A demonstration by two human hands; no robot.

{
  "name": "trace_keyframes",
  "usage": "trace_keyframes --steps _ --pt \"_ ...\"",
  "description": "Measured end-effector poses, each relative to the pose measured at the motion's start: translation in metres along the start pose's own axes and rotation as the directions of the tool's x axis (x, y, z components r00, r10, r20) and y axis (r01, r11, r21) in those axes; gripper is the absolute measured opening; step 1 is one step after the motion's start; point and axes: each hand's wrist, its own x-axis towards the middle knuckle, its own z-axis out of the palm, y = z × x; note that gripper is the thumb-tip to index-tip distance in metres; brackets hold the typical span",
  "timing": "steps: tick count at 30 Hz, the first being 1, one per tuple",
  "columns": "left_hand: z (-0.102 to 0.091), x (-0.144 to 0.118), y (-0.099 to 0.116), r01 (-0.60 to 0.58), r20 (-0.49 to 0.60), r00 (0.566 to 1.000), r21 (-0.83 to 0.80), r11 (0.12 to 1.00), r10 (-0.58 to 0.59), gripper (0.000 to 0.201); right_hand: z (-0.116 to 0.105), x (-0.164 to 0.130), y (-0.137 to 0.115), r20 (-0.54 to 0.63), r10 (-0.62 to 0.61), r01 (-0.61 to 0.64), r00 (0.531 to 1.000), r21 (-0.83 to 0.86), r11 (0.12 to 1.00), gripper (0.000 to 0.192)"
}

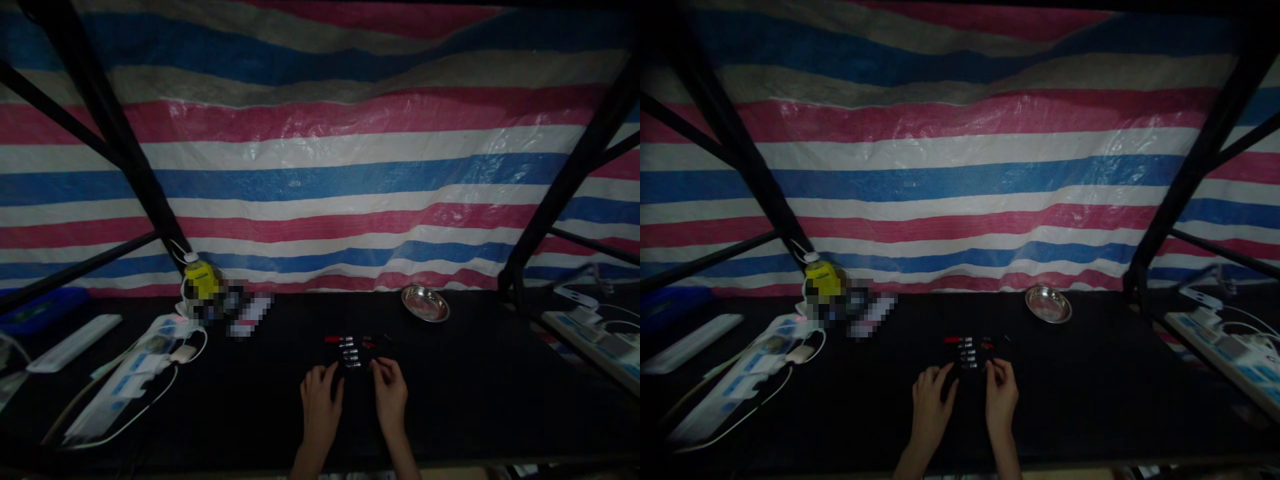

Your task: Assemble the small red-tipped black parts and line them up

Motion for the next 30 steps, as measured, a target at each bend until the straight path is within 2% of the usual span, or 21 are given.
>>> trace_keyframes --steps 4,8,12,16,22,26,30 --pt "0.005 0.0 0.0 -0.005 0.043 0.999 0.038 0.999 0.004 0.028 0.006 0.0 0.006 0.013 -0.021 0.022 1.0 -0.074 0.997 0.035" --pt "0.008 -0.001 -0.003 -0.021 0.043 0.999 0.011 1.0 0.02 0.021 0.01 0.002 0.005 0.0 -0.012 0.012 1.0 0.002 1.0 0.037" --pt "0.006 -0.001 -0.003 -0.032 0.049 0.998 -0.095 0.995 0.037 0.02 0.013 0.002 0.001 0.041 0.029 -0.034 0.999 0.119 0.992 0.039" --pt "0.001 -0.001 -0.003 -0.029 0.037 0.999 -0.244 0.969 0.039 0.019 0.013 0.002 -0.004 0.019 0.088 -0.09 0.996 0.196 0.976 0.041" --pt "-0.003 -0.001 -0.002 -0.037 -0.022 0.999 -0.387 0.921 0.03 0.019 0.013 0.002 -0.023 0.072 0.174 -0.188 0.982 0.291 0.938 0.045" --pt "-0.005 -0.002 -0.002 0.002 -0.037 0.999 -0.473 0.881 -0.023 0.021 0.013 0.002 -0.041 0.05 0.205 -0.209 0.978 0.352 0.912 0.045" --pt "-0.007 -0.005 0.001 0.062 -0.034 0.995 -0.55 0.833 -0.097 0.023 0.015 0.002 -0.055 0.122 0.243 -0.272 0.962 0.383 0.883 0.047"
